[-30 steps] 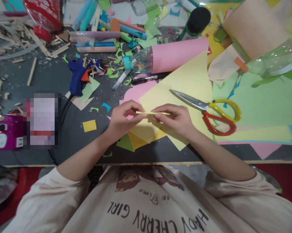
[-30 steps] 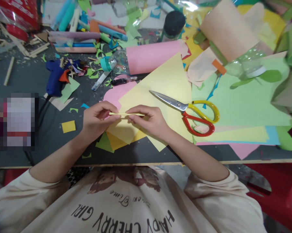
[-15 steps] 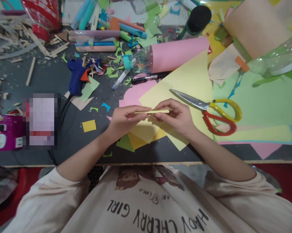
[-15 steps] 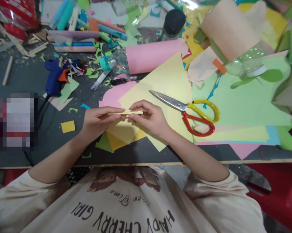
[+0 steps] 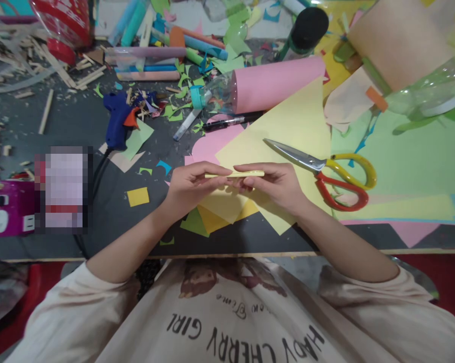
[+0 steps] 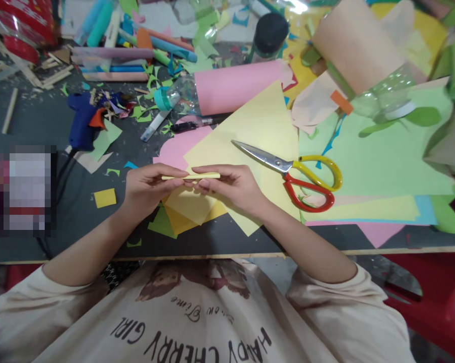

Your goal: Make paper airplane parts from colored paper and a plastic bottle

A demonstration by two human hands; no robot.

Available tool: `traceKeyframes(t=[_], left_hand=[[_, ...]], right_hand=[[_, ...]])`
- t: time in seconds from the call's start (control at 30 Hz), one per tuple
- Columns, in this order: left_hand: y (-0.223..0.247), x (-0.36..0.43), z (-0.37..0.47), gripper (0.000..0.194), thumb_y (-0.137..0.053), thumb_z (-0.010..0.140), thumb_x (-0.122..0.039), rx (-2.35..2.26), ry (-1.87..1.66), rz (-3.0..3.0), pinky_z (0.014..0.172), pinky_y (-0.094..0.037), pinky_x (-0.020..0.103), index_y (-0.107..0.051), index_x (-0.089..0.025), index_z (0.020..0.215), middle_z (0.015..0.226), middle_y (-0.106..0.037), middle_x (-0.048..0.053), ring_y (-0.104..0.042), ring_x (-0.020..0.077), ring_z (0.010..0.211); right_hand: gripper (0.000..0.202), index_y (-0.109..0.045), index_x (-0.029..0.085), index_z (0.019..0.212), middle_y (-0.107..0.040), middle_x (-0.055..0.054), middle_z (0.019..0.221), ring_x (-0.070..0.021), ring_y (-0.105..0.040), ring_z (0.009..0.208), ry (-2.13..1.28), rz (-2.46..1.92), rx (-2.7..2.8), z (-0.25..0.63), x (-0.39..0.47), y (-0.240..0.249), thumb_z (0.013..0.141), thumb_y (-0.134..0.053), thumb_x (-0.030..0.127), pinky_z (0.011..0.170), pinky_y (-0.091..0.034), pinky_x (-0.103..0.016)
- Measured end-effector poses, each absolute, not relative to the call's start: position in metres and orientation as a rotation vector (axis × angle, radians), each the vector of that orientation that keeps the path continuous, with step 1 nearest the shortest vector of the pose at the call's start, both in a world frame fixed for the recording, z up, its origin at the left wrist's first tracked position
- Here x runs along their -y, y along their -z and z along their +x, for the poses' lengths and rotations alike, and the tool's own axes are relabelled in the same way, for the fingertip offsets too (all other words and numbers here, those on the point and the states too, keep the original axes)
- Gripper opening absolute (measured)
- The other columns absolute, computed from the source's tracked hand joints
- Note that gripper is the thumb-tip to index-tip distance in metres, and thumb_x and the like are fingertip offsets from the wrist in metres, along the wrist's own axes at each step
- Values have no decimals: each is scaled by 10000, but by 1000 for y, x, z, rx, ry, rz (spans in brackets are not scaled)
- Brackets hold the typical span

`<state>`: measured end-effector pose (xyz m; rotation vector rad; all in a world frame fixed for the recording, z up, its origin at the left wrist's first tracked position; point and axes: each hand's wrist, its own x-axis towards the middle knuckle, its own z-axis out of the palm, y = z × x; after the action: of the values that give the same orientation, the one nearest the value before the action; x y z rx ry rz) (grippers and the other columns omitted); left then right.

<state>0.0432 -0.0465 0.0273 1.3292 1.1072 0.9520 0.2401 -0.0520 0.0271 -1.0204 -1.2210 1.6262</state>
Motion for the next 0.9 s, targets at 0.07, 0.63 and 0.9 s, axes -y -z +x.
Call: traceKeyframes(t=[0.07, 0.63, 0.9], left_hand=[[-27, 46, 43, 332, -777, 719, -506, -1097, -948, 1342, 644, -574, 227, -775, -192, 825, 837, -774, 62, -720, 153, 733], [-31, 45, 44, 394, -783, 696, -523, -1130, -904, 1292, 665, -604, 236, -766, -169, 867, 930, -774, 83, -743, 181, 777], [-30, 45, 42, 481, -752, 696, -594, -1103, -849, 1277, 696, -616, 269, -782, -180, 939, 991, -775, 100, -748, 215, 845]], right_hand=[[247, -785, 243, 952, -774, -4, 736, -124, -709, 650, -1653, -1019, 1218, 240, 52, -28, 753, -779, 390, 645, -617, -287], [214, -798, 245, 880, -783, -15, 766, -110, -692, 597, -1634, -979, 1197, 238, 52, -31, 750, -774, 414, 583, -609, -266], [246, -798, 233, 890, -754, -4, 681, -110, -672, 573, -1642, -1014, 1190, 240, 51, -31, 747, -773, 431, 574, -600, -268]])
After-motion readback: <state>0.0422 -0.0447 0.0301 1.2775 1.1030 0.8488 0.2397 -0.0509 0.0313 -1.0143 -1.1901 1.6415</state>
